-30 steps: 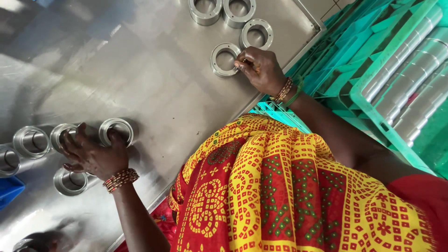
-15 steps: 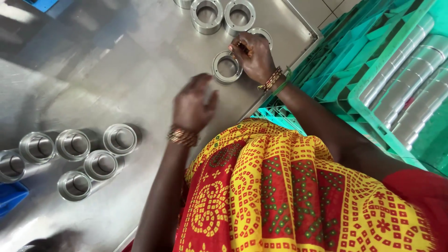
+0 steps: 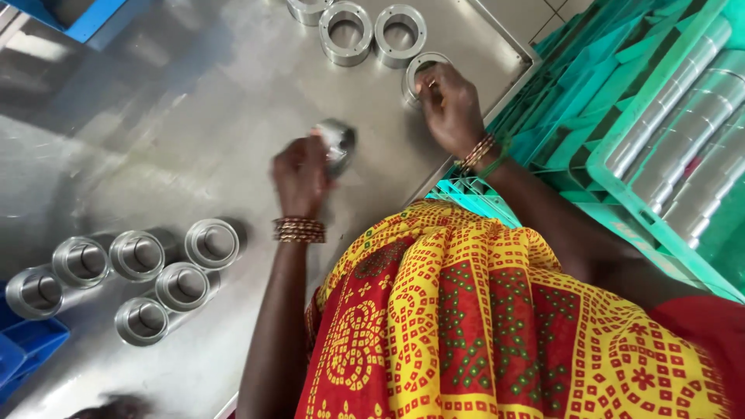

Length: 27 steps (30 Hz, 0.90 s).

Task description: Sort and arrange metal rings and cylinders from tables into plastic crates.

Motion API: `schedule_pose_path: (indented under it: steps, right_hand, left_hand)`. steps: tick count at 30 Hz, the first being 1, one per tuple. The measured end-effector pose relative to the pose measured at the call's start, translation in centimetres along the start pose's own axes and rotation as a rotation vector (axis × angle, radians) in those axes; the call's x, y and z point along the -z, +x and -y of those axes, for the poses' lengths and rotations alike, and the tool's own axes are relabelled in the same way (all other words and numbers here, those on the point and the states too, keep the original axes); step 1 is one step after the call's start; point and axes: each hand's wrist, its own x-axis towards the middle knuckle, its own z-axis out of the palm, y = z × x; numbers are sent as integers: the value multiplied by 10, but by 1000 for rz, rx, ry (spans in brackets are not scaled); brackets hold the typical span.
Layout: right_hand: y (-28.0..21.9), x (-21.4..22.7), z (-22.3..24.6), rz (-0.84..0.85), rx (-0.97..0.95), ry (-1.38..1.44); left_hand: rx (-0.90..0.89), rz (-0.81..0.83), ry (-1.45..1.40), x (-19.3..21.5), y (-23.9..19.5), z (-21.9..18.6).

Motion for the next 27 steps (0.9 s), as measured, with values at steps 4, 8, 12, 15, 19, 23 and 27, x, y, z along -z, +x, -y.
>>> schedule_pose_path:
  steps: [4,8,12,15,19,23,27]
  right_hand:
    - [-5,-11,13,-4,161,57]
    - [-7,-36,27,92,274,204]
    - [4,-57,35,326,-41,377]
    - [19,-68,31,200,-4,614]
    - [33,-72,42,276,52,523]
    - [42,-71,53,373,180,295]
    - [45,-70,53,363,186,259]
  left_hand:
    - [-380,-444,755,51,-8,-17]
    - [-367,-401,1097,105,0,10]
    - [-328,-464,1139,111,-21,13]
    - [-354,-590,1211,121,-34,24]
    - [-188,-727,1122,134,-39,57]
    - [-165,-765,1114,135,-41,65]
    - [-134,-751,1080,133,-43,57]
